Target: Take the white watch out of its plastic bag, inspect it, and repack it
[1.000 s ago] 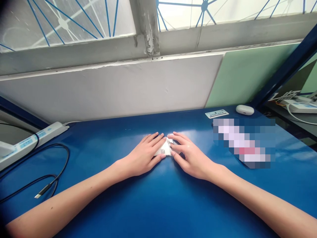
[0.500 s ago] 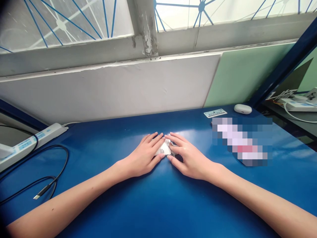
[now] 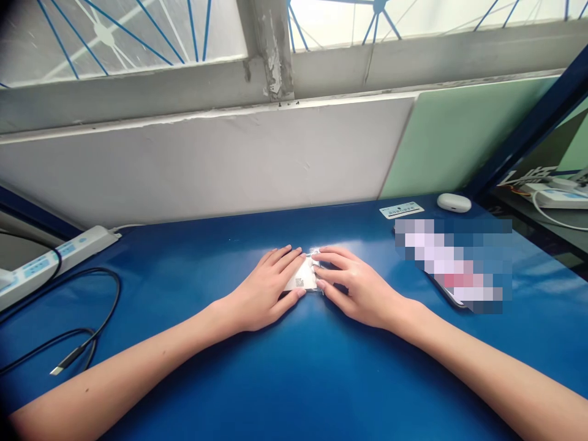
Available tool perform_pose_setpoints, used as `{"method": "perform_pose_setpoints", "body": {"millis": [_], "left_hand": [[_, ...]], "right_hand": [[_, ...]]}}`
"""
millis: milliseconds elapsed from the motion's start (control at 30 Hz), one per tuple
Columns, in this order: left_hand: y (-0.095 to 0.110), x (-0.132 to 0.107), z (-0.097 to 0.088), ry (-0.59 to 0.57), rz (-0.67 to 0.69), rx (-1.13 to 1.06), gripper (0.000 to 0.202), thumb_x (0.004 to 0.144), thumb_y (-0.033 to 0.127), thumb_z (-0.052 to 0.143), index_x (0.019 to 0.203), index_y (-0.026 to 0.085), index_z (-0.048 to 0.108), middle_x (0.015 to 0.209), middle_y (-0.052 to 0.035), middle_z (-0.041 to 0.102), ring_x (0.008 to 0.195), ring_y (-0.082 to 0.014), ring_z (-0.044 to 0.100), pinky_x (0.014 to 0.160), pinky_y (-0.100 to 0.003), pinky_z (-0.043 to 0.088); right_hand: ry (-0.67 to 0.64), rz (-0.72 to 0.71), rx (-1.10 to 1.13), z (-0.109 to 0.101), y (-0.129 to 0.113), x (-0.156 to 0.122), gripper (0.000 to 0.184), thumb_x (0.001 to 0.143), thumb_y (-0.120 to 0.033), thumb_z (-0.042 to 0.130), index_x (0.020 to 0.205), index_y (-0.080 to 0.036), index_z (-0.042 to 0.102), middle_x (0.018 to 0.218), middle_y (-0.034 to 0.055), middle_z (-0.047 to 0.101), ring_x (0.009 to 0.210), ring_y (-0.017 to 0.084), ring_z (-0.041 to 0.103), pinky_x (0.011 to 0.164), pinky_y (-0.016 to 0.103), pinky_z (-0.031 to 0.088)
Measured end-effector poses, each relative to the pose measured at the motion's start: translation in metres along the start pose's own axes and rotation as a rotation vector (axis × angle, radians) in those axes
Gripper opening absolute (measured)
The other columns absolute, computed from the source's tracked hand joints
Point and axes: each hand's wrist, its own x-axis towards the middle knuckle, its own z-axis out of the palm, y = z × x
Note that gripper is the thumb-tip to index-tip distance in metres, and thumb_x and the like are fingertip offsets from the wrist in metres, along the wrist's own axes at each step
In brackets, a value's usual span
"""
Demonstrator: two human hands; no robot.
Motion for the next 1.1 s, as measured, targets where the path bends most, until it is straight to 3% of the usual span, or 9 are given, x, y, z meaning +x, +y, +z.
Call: {"method": "perform_pose_setpoints", "body": {"millis": [133, 267, 467, 633, 733, 867, 1100], "left_hand": [[0.0, -0.001, 0.001, 0.006, 0.002, -0.012, 0.06, 0.102, 0.047, 0.042, 0.151, 0.012, 0.037, 0.157, -0.019, 0.04, 0.148, -0.037, 0.032, 0.12, -0.057, 0.026], [0.0, -0.002, 0.002, 0.04, -0.047, -0.033, 0.069, 0.1, 0.053, 0.046, 0.151, 0.007, 0.033, 0.161, -0.0254, 0.029, 0.15, -0.038, 0.028, 0.119, -0.054, 0.029], [-0.002, -0.002, 0.003, 0.095, 0.021, -0.085, 0.056, 0.102, 0.049, 0.045, 0.146, 0.015, 0.04, 0.15, -0.0182, 0.049, 0.14, -0.0337, 0.043, 0.118, -0.054, 0.033], [-0.004, -0.003, 0.002, 0.115, 0.091, -0.133, 0.057, 0.102, 0.047, 0.046, 0.149, 0.017, 0.035, 0.149, -0.0169, 0.049, 0.137, -0.032, 0.046, 0.116, -0.052, 0.037], [-0.004, -0.005, 0.0, 0.111, 0.132, -0.181, 0.06, 0.104, 0.044, 0.043, 0.156, 0.021, 0.023, 0.153, -0.016, 0.045, 0.14, -0.0303, 0.044, 0.114, -0.05, 0.039], [-0.003, -0.007, 0.0, 0.09, 0.169, -0.225, 0.065, 0.105, 0.044, 0.039, 0.159, 0.025, 0.009, 0.154, -0.0158, 0.044, 0.14, -0.03, 0.046, 0.112, -0.05, 0.043], [-0.004, -0.007, 0.001, 0.154, 0.081, -0.236, 0.067, 0.105, 0.043, 0.038, 0.159, 0.02, 0.008, 0.159, -0.0195, 0.035, 0.147, -0.0314, 0.036, 0.117, -0.053, 0.037]], "right_hand": [[0.003, 0.027, 0.008, 0.0, -0.001, -0.001, 0.029, 0.097, -0.023, 0.056, 0.121, -0.026, 0.071, 0.132, 0.01, 0.067, 0.132, 0.031, 0.055, 0.104, 0.051, 0.053], [0.053, 0.079, -0.012, 0.003, 0.002, -0.002, 0.034, 0.099, -0.021, 0.05, 0.129, -0.024, 0.065, 0.135, 0.0131, 0.065, 0.127, 0.03, 0.059, 0.104, 0.053, 0.053], [0.092, 0.092, -0.009, 0.005, 0.006, -0.002, 0.042, 0.097, -0.017, 0.048, 0.136, -0.028, 0.059, 0.134, 0.0114, 0.065, 0.122, 0.03, 0.063, 0.103, 0.053, 0.054], [0.081, 0.109, -0.02, 0.004, 0.005, -0.002, 0.043, 0.098, -0.018, 0.048, 0.14, -0.026, 0.055, 0.137, 0.0118, 0.063, 0.125, 0.028, 0.061, 0.105, 0.051, 0.053], [0.092, 0.08, -0.04, 0.001, 0.004, -0.001, 0.04, 0.098, -0.02, 0.051, 0.137, -0.024, 0.059, 0.134, 0.0123, 0.066, 0.124, 0.028, 0.062, 0.103, 0.05, 0.054], [0.148, 0.0, -0.045, -0.008, 0.006, 0.004, 0.031, 0.097, -0.023, 0.057, 0.124, -0.029, 0.069, 0.113, 0.007, 0.077, 0.108, 0.027, 0.069, 0.092, 0.047, 0.059], [0.232, -0.005, 0.062, -0.027, 0.007, 0.008, 0.021, 0.095, -0.022, 0.06, 0.105, -0.031, 0.076, 0.102, 0.0042, 0.079, 0.093, 0.025, 0.073, 0.082, 0.043, 0.061]]}}
